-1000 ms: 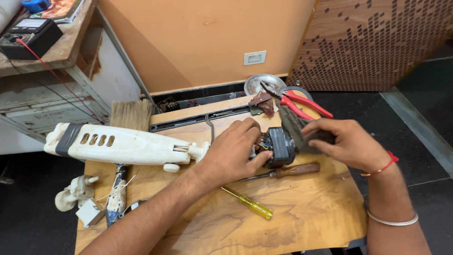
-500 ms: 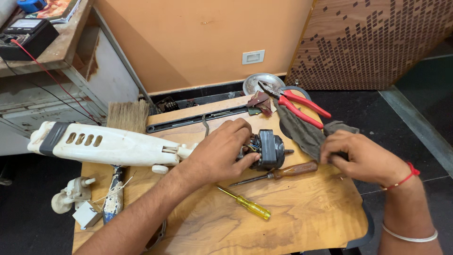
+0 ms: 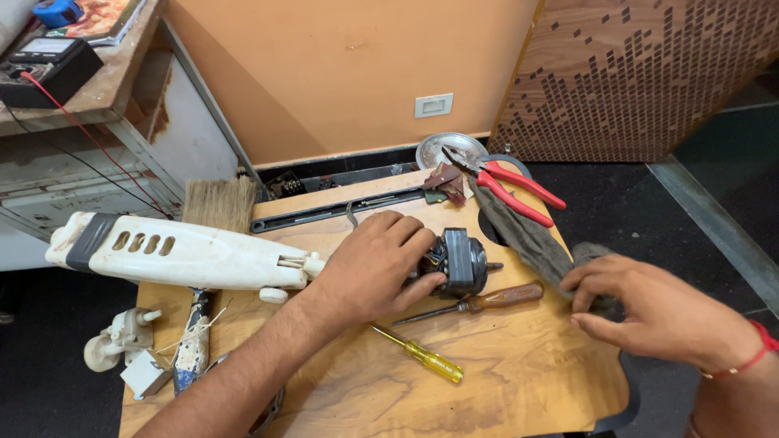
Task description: The person disassembles an electric fan motor by hand, using a screwdriver and pliers to remove the housing and internal components, and applies black adhesive tape to the wiring.
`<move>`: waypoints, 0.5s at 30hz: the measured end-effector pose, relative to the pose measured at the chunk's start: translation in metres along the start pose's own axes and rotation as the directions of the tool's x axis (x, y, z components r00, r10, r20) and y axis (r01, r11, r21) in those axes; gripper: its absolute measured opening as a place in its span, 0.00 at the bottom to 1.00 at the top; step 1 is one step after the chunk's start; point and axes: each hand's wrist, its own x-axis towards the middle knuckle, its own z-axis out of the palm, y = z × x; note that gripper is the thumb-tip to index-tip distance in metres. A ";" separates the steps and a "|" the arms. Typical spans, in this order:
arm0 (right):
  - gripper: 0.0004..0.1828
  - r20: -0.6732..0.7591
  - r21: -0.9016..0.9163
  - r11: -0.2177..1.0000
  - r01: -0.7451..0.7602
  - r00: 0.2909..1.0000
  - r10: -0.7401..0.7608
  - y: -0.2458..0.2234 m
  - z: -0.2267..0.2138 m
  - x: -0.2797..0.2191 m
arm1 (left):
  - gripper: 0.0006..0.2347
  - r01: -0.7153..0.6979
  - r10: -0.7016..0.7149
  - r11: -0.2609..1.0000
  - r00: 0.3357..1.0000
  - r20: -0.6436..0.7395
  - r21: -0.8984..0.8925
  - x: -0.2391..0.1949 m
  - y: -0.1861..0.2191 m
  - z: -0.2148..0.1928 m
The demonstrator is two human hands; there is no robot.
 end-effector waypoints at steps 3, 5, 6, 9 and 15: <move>0.10 -0.076 -0.038 0.971 -0.238 0.969 0.234 -0.016 -0.007 -0.003 | 0.21 -0.044 0.045 0.999 0.997 -0.066 0.014 -0.001 0.007 0.002; 0.14 -0.076 -0.065 0.951 -0.301 0.952 0.296 -0.035 -0.003 0.012 | 0.23 -0.069 0.072 0.997 0.993 -0.097 0.033 0.002 0.009 0.003; 0.16 -0.078 -0.079 0.940 -0.331 0.942 0.325 -0.044 0.001 0.020 | 0.25 -0.069 0.073 0.997 0.993 -0.093 0.042 0.003 0.011 0.004; 0.23 -0.054 -0.154 0.988 0.018 0.998 -0.027 -0.063 0.019 0.043 | 0.28 -0.028 0.032 0.998 0.997 -0.063 0.052 0.006 0.012 0.005; 0.19 0.129 -0.243 0.965 -0.102 0.982 0.137 -0.064 0.041 0.050 | 0.30 0.037 -0.037 0.999 0.999 0.017 -0.005 0.003 0.008 0.005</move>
